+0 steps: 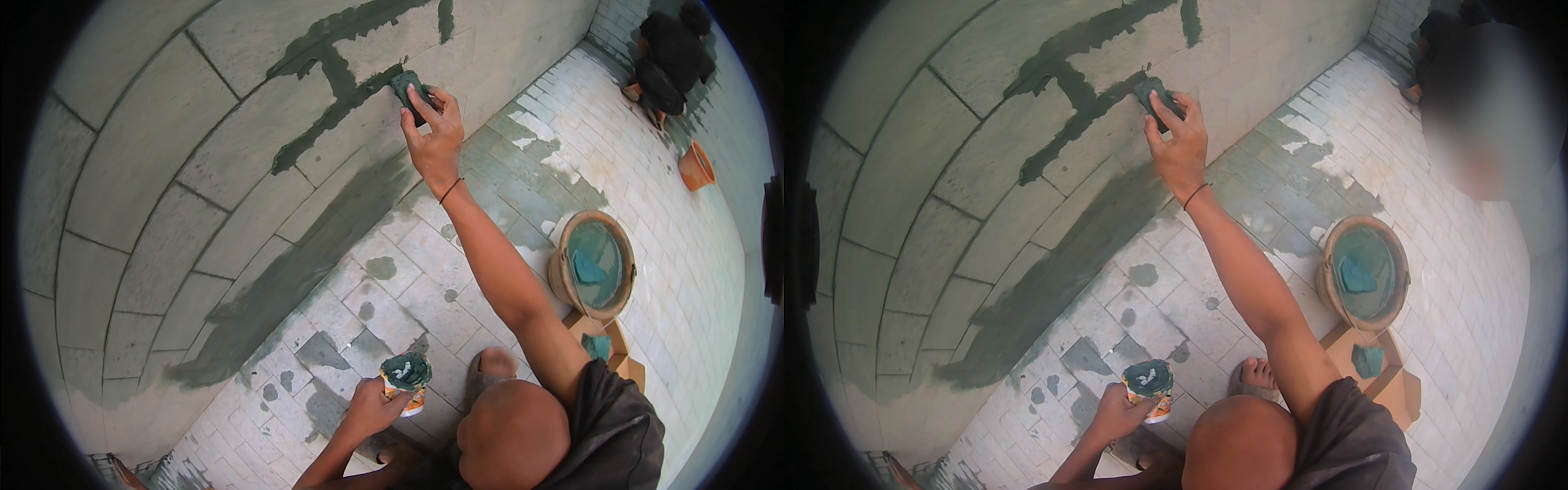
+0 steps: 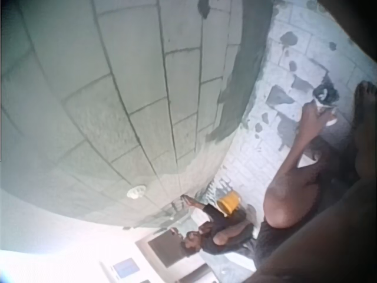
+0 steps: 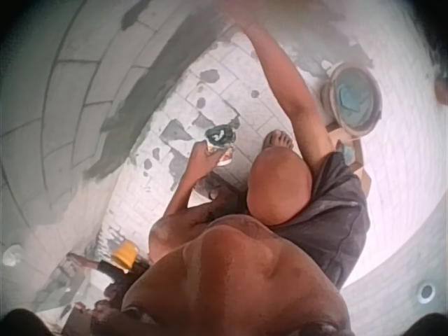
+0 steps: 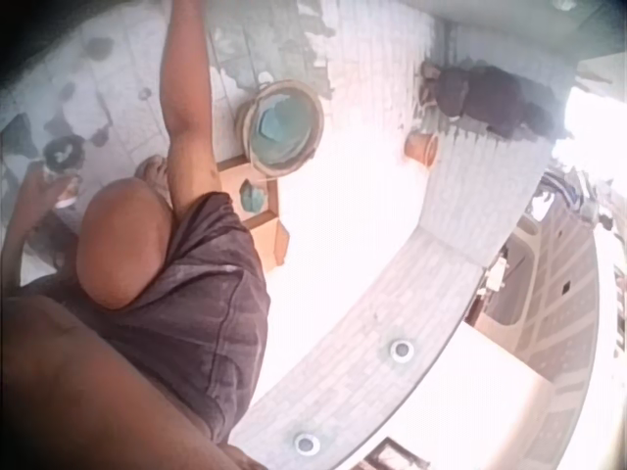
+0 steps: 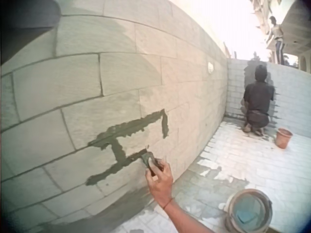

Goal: The person applies a green paste-like substance to the joints between wall tiles using a small piece of material and then cleans the excess from the tile surfaces.

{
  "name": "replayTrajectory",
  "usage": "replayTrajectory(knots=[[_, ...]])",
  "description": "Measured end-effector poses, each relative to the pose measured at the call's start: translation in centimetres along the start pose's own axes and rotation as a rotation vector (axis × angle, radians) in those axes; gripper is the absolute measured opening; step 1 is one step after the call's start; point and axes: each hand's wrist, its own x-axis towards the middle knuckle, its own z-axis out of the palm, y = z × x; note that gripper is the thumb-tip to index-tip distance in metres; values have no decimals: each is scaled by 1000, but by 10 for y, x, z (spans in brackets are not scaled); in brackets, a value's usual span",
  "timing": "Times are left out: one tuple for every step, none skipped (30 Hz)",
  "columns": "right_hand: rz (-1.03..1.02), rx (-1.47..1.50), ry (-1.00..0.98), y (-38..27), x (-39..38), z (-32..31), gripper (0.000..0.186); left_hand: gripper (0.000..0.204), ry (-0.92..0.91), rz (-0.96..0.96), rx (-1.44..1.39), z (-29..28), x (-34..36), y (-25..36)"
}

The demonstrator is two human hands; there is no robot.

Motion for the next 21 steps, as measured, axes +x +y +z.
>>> replayTrajectory(knots=[[141, 113, 18, -1, -1, -2, 37, 27, 11, 3, 12, 1, -2, -4], [280, 221, 35, -3, 0, -7, 37, 27, 18, 9, 21, 2, -3, -8], [419, 329, 51, -5, 1, -10, 37, 27, 34, 11, 27, 3, -3, -11], [452, 361, 59, -6, 6, -12, 36, 27, 51, 13, 34, 3, -3, -13], [480, 359, 32, -11, 13, -17, 36, 28, 59, 18, 39, 4, -3, -15], [512, 363, 4, -20, 21, -20, 36, 28, 49, 4, 36, 4, -4, -15], [544, 368, -24, -27, 26, -21, 36, 29, 40, -10, 33, 3, -5, -15], [522, 335, -31, -28, 30, -20, 36, 29, 28, -15, 32, 2, -4, -12], [499, 304, -39, -28, 35, -18, 36, 25, 1, -20, 88, -1, -3, -8], [477, 273, -46, -29, 40, -17, 37, 23, -24, -25, 143, -4, -2, -1], [467, 251, -53, -30, 42, -15, 37, 22, -45, -36, 197, -6, -4, 2], [456, 229, -59, -31, 44, -13, 37, 23, -10, -11, 161, -4, -5, -4], [445, 207, -65, -32, 45, -11, 38, 26, 25, 14, 125, 1, -6, -16], [472, 183, -88, -35, 45, -11, 39, 29, 57, 38, 87, 1, -6, -15], [499, 159, -111, -37, 47, -11, 39, 29, 41, 31, 71, 0, -7, -12], [525, 134, -134, -40, 47, -11, 40, 30, 26, 24, 55, -4, -8, -8], [559, 153, -158, -47, 49, -11, 40, 30, 14, 17, 41, -8, -10, -4], [592, 171, -183, -54, 49, -13, 41, 29, 22, 24, 34, -9, -12, -5], [626, 188, -207, -62, 49, -15, 41, 29, 31, 31, 28, -10, -15, -7], [630, 208, -206, -67, 48, -15, 41, 29, 37, 40, 21, -11, -17, -9], [633, 227, -205, -73, 46, -15, 41, 29, 36, 30, 29, -13, -19, -10]])
